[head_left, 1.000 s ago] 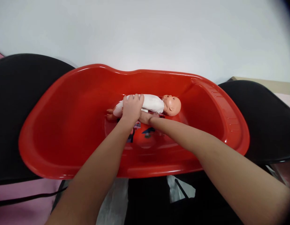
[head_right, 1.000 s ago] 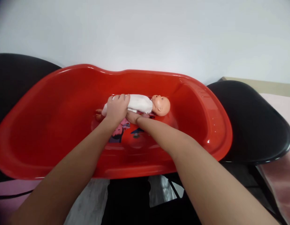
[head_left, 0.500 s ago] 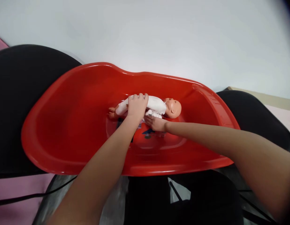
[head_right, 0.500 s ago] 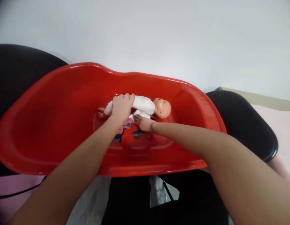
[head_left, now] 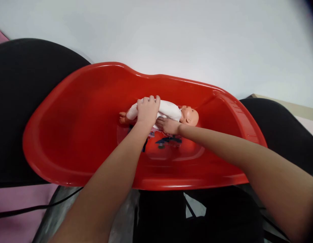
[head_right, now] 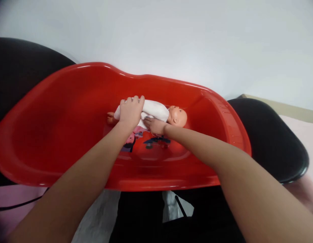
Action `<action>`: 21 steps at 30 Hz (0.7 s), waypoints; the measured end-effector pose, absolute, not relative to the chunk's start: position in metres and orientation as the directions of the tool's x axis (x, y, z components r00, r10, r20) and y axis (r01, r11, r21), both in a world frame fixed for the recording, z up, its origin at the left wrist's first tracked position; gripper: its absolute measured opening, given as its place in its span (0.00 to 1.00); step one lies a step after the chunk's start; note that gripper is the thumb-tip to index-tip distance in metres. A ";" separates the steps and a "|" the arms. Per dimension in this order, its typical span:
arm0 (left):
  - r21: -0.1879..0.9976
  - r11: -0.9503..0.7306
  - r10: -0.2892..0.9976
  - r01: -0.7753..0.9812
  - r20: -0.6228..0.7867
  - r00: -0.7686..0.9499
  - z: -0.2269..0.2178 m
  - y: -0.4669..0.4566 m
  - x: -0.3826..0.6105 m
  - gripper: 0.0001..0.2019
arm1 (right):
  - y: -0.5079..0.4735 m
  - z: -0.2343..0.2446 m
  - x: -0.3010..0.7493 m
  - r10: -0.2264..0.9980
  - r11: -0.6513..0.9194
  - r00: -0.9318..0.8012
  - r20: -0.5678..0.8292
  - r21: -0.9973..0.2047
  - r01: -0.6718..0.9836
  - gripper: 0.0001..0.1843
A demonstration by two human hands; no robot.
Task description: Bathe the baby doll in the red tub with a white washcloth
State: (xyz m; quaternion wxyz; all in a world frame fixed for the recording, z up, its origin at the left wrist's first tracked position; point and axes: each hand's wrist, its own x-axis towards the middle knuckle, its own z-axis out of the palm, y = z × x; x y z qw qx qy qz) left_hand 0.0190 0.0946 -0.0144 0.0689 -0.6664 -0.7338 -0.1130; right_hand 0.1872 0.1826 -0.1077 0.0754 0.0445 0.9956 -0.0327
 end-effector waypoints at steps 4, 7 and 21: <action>0.094 0.076 0.963 0.993 0.252 -0.098 -0.011 0.093 0.018 0.28 | 0.190 -0.100 0.246 0.118 0.990 -0.953 -0.280 0.113 0.090 0.24; 0.103 0.086 0.962 0.991 0.251 -0.109 -0.010 0.093 0.018 0.27 | 0.192 -0.092 0.284 0.174 0.980 -0.957 -0.231 0.132 0.147 0.26; 0.115 0.118 0.958 0.986 0.250 -0.144 -0.019 0.102 0.013 0.30 | 0.147 -0.084 0.164 -0.075 0.929 -0.950 -0.303 0.326 -0.177 0.27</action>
